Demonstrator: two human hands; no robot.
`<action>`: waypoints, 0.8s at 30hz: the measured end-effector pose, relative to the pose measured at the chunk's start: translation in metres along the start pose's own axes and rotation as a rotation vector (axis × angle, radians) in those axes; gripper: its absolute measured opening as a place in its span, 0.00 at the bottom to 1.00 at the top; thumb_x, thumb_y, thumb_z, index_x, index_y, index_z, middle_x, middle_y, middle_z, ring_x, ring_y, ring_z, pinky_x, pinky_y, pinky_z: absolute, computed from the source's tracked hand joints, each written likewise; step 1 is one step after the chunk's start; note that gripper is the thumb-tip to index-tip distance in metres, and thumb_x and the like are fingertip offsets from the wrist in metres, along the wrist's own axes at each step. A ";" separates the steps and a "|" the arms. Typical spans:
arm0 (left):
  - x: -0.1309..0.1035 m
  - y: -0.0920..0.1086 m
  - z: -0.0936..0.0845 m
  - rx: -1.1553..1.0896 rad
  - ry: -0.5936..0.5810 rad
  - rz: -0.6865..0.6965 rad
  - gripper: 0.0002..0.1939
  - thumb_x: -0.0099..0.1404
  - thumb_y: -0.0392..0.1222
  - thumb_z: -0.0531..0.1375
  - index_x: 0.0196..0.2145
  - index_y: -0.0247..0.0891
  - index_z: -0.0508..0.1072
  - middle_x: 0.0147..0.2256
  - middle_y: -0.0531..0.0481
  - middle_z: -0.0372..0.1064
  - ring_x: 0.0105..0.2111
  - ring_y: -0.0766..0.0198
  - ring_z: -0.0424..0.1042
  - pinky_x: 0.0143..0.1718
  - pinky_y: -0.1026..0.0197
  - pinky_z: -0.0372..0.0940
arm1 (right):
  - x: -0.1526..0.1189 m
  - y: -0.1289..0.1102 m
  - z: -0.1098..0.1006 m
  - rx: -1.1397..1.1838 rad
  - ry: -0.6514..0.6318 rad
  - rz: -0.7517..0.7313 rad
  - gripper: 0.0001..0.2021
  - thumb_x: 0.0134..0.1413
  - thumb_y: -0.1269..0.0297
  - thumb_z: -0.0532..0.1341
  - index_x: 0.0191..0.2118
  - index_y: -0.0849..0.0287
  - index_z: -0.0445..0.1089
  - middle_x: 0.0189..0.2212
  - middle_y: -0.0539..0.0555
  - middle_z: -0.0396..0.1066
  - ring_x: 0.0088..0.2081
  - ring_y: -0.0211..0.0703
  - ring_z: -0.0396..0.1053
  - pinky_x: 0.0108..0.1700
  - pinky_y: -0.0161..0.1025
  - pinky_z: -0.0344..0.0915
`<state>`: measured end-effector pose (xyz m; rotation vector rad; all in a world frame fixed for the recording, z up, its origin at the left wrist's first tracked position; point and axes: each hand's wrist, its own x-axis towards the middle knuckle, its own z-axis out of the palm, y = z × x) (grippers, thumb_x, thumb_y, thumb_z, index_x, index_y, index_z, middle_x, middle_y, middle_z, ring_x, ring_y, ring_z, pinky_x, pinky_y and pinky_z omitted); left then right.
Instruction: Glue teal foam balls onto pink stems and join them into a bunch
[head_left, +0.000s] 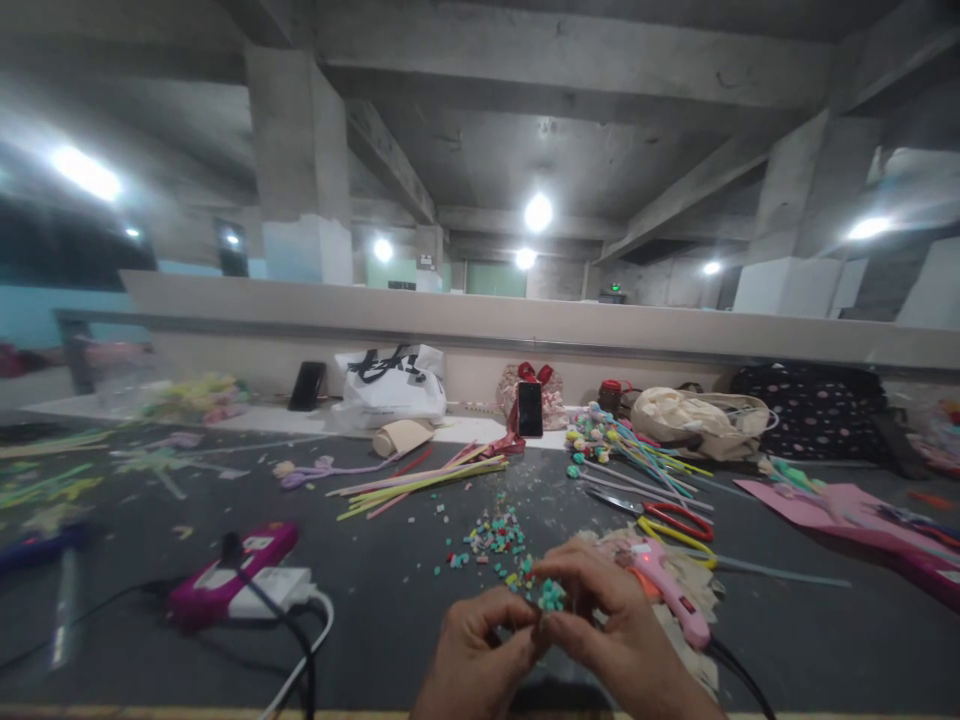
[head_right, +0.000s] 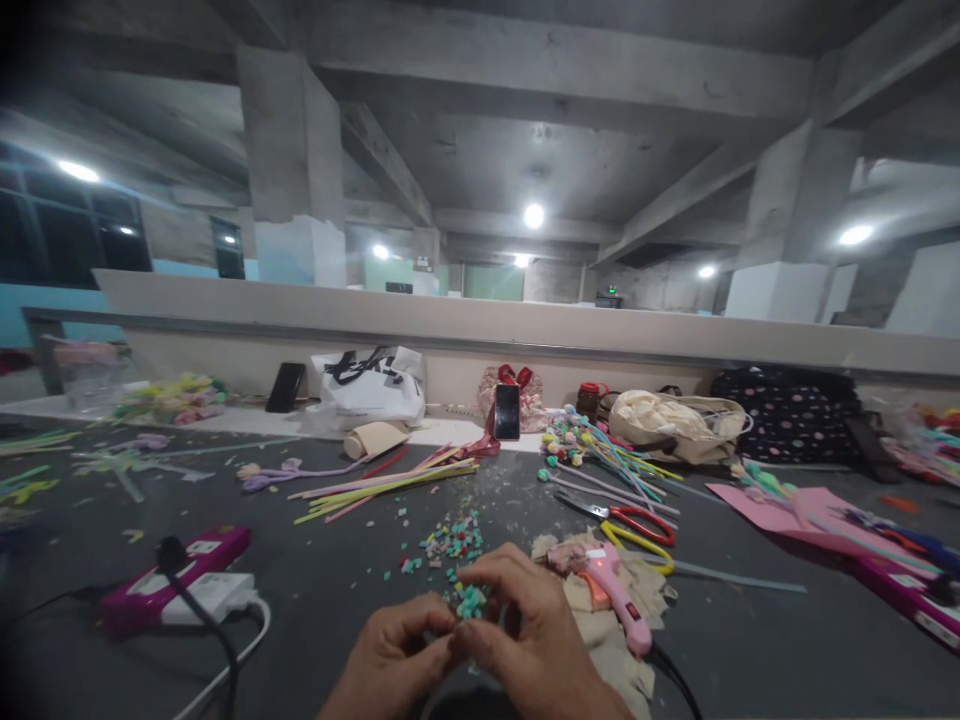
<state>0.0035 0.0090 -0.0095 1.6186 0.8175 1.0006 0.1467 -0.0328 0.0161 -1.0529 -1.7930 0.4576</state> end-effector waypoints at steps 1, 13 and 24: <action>0.000 -0.001 0.000 0.001 0.005 -0.002 0.15 0.45 0.48 0.60 0.13 0.34 0.68 0.17 0.55 0.59 0.22 0.67 0.57 0.28 0.65 0.53 | 0.000 0.000 0.000 -0.002 0.002 0.000 0.10 0.45 0.65 0.59 0.37 0.56 0.67 0.29 0.50 0.64 0.26 0.36 0.59 0.26 0.32 0.55; 0.000 -0.006 -0.001 -0.348 -0.148 -0.220 0.16 0.40 0.51 0.62 0.14 0.33 0.67 0.13 0.56 0.61 0.15 0.72 0.52 0.20 0.67 0.46 | 0.007 -0.003 -0.013 0.090 -0.065 0.035 0.15 0.45 0.64 0.60 0.43 0.52 0.65 0.34 0.49 0.64 0.30 0.36 0.61 0.28 0.31 0.57; -0.002 -0.003 0.002 -0.395 -0.113 -0.241 0.16 0.39 0.49 0.63 0.14 0.33 0.66 0.13 0.55 0.62 0.15 0.73 0.53 0.19 0.67 0.45 | 0.008 -0.001 -0.014 0.068 -0.093 0.005 0.14 0.45 0.68 0.60 0.41 0.53 0.68 0.36 0.52 0.65 0.32 0.38 0.63 0.29 0.32 0.58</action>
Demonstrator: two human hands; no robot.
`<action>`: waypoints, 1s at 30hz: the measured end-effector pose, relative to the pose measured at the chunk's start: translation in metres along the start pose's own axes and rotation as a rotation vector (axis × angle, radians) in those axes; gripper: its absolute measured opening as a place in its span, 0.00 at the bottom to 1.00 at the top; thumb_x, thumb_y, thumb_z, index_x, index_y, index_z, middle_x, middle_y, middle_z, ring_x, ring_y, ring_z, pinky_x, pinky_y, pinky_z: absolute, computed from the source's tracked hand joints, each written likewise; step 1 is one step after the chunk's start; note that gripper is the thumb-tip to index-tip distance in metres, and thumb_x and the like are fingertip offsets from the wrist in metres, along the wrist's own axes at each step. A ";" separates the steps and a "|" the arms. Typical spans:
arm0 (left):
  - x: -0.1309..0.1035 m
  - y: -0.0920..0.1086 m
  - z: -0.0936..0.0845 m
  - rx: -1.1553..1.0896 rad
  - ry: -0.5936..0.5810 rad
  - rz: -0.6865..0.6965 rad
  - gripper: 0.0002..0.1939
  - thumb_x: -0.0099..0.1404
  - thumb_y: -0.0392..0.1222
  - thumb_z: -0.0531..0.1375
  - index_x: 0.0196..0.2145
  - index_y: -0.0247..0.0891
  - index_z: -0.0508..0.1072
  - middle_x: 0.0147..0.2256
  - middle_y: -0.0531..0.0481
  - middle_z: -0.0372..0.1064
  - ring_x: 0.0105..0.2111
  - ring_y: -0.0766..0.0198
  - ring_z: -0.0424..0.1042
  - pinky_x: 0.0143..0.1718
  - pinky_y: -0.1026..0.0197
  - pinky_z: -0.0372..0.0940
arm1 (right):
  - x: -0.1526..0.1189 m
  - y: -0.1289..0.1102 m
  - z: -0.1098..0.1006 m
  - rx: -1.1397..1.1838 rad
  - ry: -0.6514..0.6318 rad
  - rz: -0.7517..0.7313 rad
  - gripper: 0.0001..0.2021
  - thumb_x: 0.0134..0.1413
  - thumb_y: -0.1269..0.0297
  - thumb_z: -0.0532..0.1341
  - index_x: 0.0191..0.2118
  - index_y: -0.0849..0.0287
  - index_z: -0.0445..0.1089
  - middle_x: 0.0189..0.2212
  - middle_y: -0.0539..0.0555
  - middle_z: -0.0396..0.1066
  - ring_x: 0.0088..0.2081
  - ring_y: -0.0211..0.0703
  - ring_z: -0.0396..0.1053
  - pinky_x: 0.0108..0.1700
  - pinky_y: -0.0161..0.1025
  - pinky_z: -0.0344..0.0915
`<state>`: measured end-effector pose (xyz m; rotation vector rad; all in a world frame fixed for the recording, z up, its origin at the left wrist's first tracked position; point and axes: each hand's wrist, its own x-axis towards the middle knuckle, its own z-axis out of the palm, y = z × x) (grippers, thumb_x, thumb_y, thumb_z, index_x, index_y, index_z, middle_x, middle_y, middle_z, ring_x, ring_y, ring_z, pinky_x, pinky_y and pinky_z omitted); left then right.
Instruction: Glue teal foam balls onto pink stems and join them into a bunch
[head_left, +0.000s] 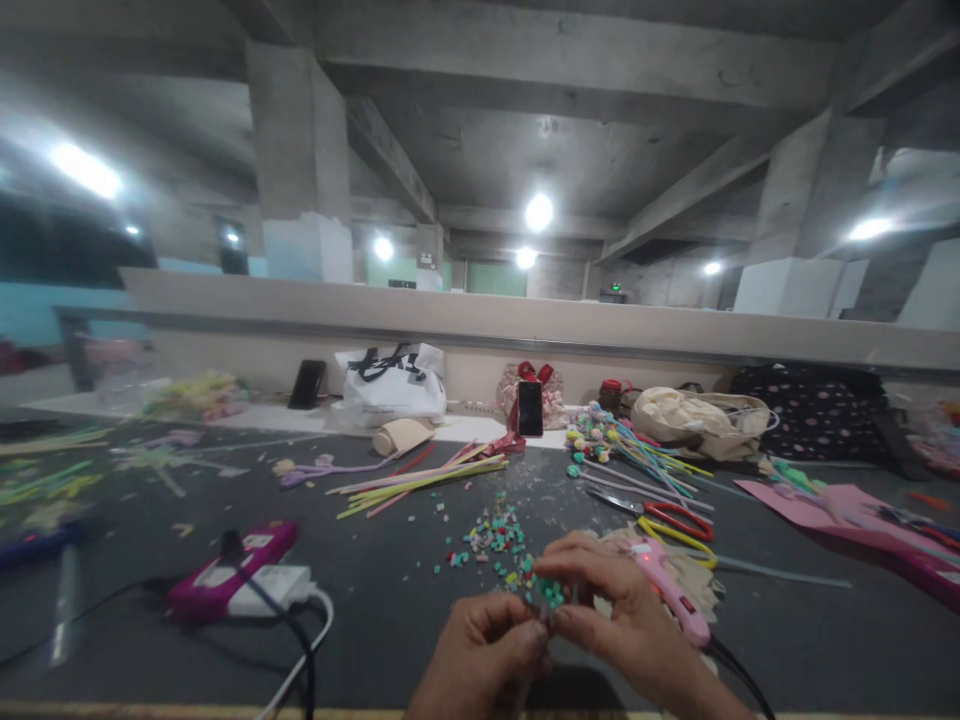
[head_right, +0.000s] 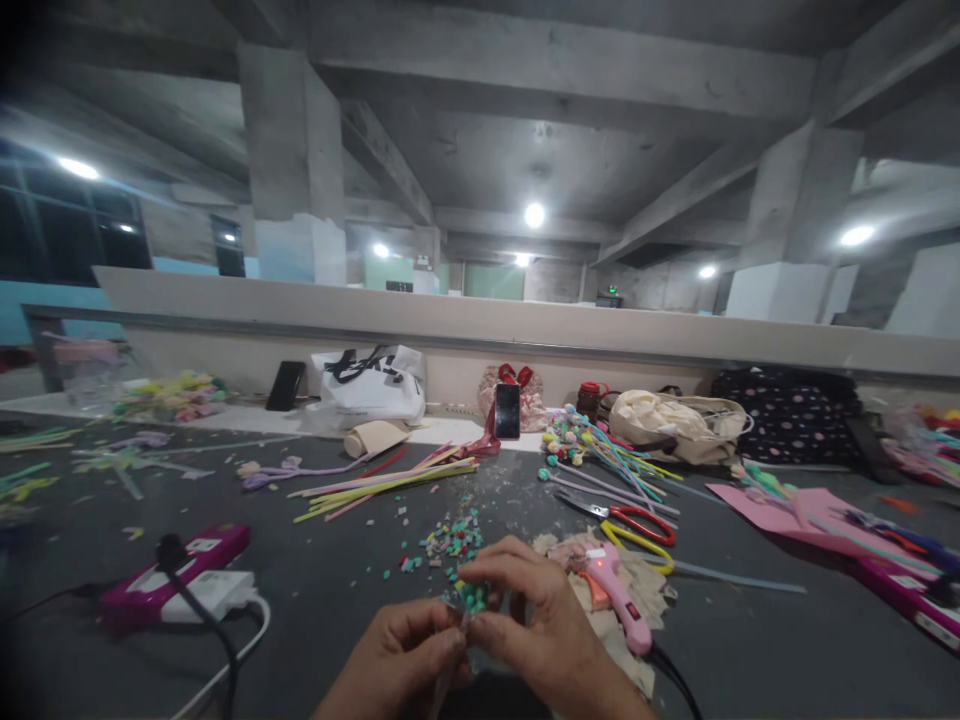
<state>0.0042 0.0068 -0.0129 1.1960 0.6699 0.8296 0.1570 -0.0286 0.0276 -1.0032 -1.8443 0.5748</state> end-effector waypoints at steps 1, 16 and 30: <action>0.000 -0.001 0.000 0.009 0.007 0.000 0.16 0.39 0.49 0.63 0.14 0.33 0.67 0.13 0.55 0.63 0.15 0.72 0.54 0.20 0.67 0.45 | 0.000 0.000 0.000 -0.002 0.003 0.000 0.13 0.45 0.68 0.60 0.41 0.53 0.68 0.36 0.52 0.65 0.33 0.39 0.63 0.29 0.32 0.58; 0.011 -0.020 -0.005 -0.089 0.014 0.021 0.15 0.40 0.49 0.64 0.14 0.34 0.67 0.12 0.55 0.61 0.15 0.71 0.55 0.21 0.66 0.48 | -0.001 0.006 0.005 -0.056 0.044 -0.022 0.12 0.44 0.72 0.60 0.38 0.56 0.69 0.34 0.52 0.66 0.31 0.37 0.64 0.28 0.31 0.58; 0.003 -0.001 0.000 -0.142 0.054 0.005 0.15 0.42 0.49 0.63 0.17 0.34 0.65 0.12 0.58 0.60 0.12 0.76 0.51 0.16 0.70 0.45 | -0.004 0.008 0.012 -0.051 0.067 -0.053 0.19 0.45 0.71 0.59 0.46 0.52 0.64 0.32 0.51 0.66 0.27 0.35 0.62 0.27 0.31 0.58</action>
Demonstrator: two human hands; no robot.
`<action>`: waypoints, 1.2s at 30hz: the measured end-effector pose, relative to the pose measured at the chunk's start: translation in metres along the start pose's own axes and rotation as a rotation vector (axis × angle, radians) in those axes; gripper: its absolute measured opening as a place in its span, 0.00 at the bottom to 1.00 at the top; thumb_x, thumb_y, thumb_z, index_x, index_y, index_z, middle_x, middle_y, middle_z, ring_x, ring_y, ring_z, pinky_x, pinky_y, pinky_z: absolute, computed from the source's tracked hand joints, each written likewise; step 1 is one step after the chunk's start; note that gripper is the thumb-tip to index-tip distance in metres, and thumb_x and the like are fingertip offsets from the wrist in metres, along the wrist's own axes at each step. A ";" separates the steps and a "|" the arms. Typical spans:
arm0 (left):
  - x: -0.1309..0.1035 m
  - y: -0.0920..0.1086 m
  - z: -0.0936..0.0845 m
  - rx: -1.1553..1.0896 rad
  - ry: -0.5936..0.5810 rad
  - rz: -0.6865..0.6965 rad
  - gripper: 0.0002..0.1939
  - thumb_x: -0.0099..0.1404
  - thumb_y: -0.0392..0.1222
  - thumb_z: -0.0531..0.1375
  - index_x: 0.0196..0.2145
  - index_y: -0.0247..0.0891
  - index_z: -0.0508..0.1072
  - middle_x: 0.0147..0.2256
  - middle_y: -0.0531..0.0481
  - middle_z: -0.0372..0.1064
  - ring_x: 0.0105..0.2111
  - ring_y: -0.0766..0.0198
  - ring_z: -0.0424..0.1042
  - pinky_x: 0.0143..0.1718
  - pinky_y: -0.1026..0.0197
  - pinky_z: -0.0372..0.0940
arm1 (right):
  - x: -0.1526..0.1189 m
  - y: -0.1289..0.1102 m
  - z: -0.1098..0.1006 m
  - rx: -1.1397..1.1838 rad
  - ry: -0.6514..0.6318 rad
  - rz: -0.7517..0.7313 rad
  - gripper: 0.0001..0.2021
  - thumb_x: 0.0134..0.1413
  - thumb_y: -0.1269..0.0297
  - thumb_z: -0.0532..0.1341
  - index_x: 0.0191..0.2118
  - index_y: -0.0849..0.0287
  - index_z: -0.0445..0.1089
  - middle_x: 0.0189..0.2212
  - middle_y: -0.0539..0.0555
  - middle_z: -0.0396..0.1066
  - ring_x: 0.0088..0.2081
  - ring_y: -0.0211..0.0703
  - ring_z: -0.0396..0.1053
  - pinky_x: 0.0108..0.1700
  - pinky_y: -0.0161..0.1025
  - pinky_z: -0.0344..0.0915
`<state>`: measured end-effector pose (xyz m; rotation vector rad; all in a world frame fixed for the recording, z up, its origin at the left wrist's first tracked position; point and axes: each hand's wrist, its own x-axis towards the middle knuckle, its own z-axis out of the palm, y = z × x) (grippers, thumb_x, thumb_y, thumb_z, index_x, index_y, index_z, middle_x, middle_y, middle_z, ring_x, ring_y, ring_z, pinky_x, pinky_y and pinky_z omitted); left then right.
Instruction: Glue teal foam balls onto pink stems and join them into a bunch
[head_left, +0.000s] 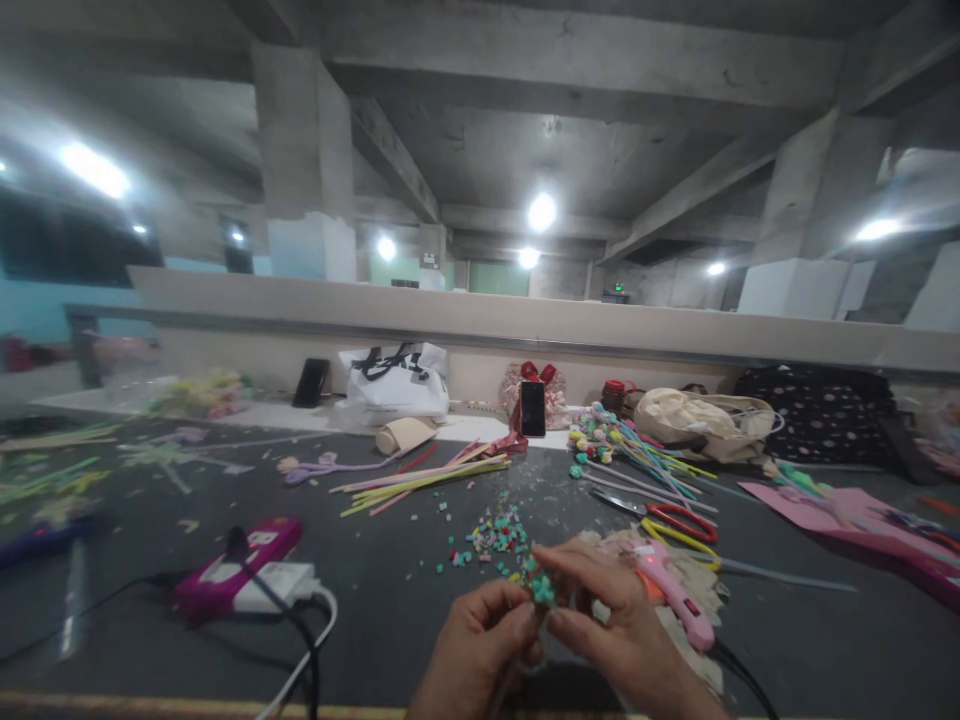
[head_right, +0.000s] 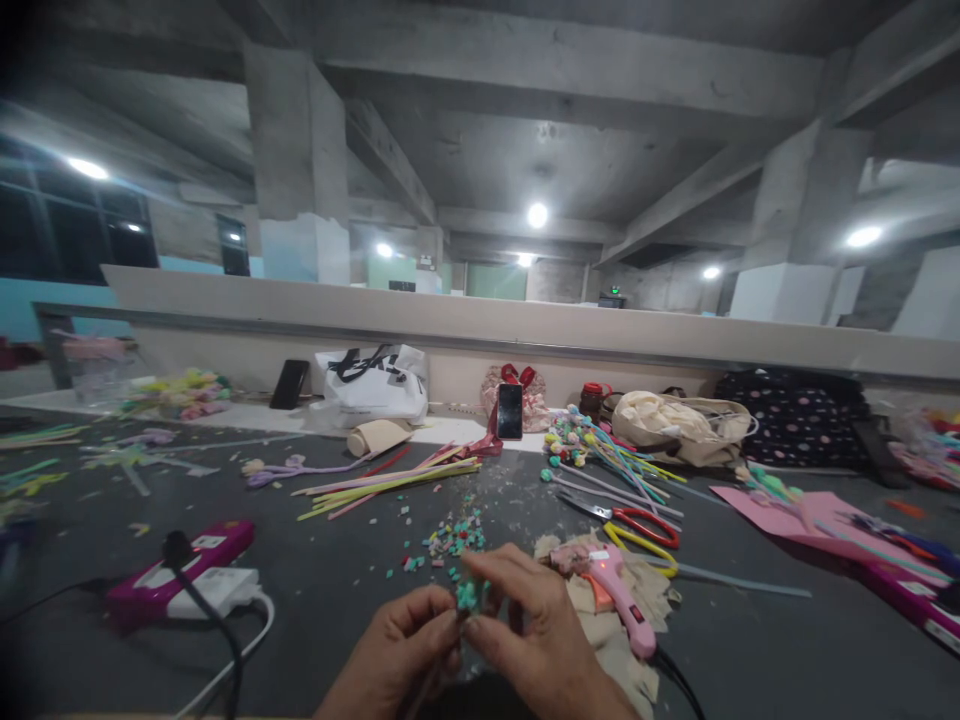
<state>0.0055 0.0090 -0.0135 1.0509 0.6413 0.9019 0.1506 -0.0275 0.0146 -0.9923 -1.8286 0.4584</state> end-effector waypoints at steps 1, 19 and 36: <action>0.000 0.000 -0.001 0.007 0.008 -0.002 0.16 0.43 0.50 0.63 0.18 0.34 0.65 0.13 0.57 0.61 0.12 0.76 0.52 0.16 0.70 0.45 | 0.000 0.000 0.000 0.010 0.017 0.008 0.20 0.45 0.70 0.59 0.47 0.51 0.63 0.33 0.51 0.66 0.28 0.35 0.62 0.27 0.30 0.58; -0.001 -0.001 0.000 -0.034 -0.023 -0.002 0.15 0.47 0.50 0.61 0.21 0.34 0.65 0.13 0.57 0.63 0.12 0.75 0.54 0.15 0.70 0.45 | -0.003 0.006 0.000 -0.164 0.017 -0.086 0.15 0.50 0.68 0.56 0.45 0.52 0.65 0.38 0.54 0.66 0.33 0.39 0.65 0.37 0.35 0.61; 0.009 -0.014 -0.013 -0.221 -0.219 -0.190 0.15 0.45 0.49 0.62 0.18 0.34 0.66 0.10 0.53 0.63 0.10 0.73 0.57 0.14 0.70 0.46 | 0.012 0.015 -0.011 0.235 -0.067 0.148 0.10 0.46 0.64 0.59 0.37 0.56 0.71 0.29 0.51 0.65 0.28 0.36 0.62 0.26 0.31 0.58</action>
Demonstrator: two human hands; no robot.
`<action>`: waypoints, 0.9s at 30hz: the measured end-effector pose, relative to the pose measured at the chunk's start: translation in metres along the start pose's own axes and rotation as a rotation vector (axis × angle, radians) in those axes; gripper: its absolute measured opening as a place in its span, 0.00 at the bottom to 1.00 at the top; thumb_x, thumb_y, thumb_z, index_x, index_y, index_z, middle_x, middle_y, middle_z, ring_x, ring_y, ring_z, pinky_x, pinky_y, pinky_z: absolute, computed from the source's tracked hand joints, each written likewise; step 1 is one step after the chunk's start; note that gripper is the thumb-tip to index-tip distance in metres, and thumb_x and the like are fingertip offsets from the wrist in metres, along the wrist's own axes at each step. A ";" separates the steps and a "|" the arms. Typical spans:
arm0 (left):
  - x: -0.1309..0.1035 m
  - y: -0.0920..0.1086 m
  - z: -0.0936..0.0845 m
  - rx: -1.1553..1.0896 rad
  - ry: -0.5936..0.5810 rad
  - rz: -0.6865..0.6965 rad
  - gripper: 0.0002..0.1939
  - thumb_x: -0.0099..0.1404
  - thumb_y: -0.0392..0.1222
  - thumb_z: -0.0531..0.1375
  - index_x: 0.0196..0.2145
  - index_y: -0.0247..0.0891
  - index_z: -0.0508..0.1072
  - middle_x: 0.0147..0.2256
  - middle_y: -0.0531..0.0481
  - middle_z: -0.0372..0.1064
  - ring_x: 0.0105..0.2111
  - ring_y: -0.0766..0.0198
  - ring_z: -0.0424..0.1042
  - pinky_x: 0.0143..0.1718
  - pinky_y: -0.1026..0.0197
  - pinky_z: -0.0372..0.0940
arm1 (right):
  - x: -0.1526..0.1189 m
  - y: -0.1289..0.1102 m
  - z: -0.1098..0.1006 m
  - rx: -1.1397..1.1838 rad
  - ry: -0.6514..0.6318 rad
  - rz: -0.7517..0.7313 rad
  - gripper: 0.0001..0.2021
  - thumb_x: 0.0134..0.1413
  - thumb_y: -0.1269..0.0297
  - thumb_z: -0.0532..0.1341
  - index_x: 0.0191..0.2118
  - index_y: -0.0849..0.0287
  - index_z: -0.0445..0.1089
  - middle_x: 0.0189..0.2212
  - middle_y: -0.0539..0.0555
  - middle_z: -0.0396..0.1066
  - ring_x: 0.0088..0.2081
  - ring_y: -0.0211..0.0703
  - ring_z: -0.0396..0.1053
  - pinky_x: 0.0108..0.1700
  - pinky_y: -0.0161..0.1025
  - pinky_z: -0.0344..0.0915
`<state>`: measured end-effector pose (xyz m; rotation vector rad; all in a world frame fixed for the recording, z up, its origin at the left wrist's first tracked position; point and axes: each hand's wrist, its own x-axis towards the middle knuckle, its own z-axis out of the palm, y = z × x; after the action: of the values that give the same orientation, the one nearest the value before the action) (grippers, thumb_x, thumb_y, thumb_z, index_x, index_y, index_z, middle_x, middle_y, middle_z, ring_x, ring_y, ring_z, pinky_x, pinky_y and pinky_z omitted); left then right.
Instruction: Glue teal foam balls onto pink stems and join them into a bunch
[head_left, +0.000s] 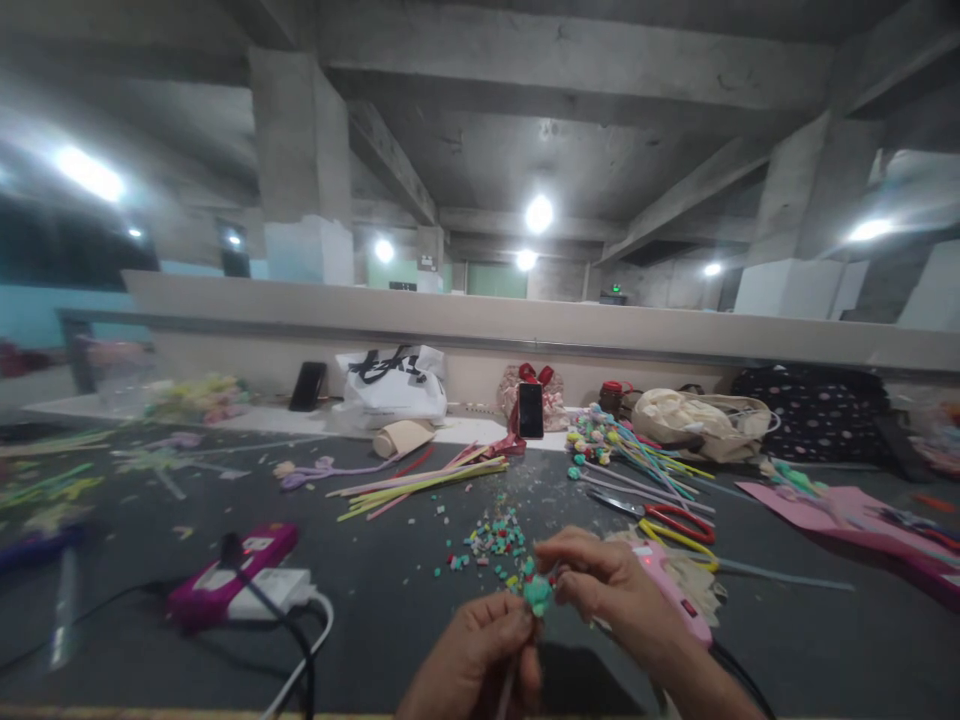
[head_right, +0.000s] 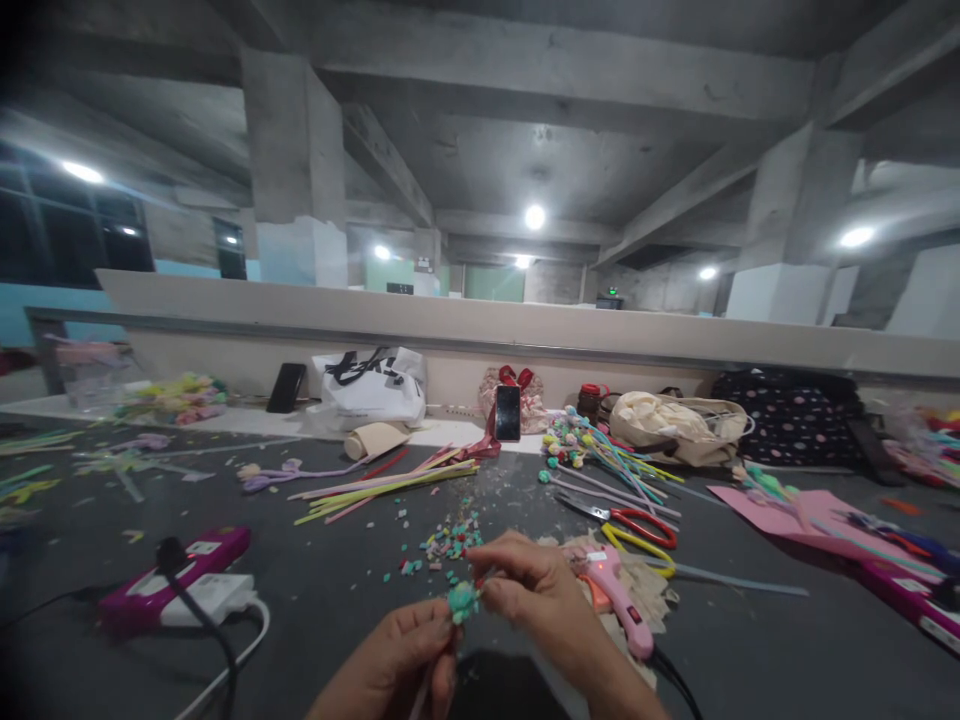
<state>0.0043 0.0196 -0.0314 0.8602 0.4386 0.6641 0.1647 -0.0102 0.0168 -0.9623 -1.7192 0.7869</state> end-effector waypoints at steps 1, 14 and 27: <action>0.001 -0.001 -0.001 -0.013 -0.011 -0.021 0.15 0.44 0.48 0.62 0.18 0.33 0.66 0.10 0.53 0.63 0.10 0.73 0.57 0.14 0.70 0.46 | 0.002 0.000 -0.001 0.030 -0.029 0.003 0.10 0.45 0.64 0.60 0.36 0.57 0.71 0.29 0.50 0.65 0.28 0.35 0.61 0.27 0.31 0.57; -0.009 0.004 0.014 -0.017 0.038 0.000 0.13 0.45 0.46 0.62 0.19 0.33 0.67 0.10 0.54 0.63 0.10 0.75 0.57 0.13 0.72 0.43 | 0.010 -0.012 -0.003 -0.042 -0.152 -0.038 0.09 0.44 0.61 0.61 0.31 0.59 0.73 0.26 0.51 0.65 0.29 0.37 0.63 0.31 0.33 0.59; -0.002 0.001 0.004 -0.005 0.000 -0.056 0.12 0.45 0.45 0.62 0.20 0.33 0.67 0.10 0.53 0.64 0.10 0.73 0.58 0.13 0.71 0.46 | 0.008 -0.008 -0.002 -0.017 -0.133 -0.054 0.07 0.45 0.66 0.61 0.32 0.59 0.73 0.26 0.50 0.64 0.29 0.36 0.63 0.30 0.33 0.58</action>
<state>0.0051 0.0169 -0.0286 0.8401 0.4590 0.6139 0.1627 -0.0072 0.0275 -0.8883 -1.8616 0.8177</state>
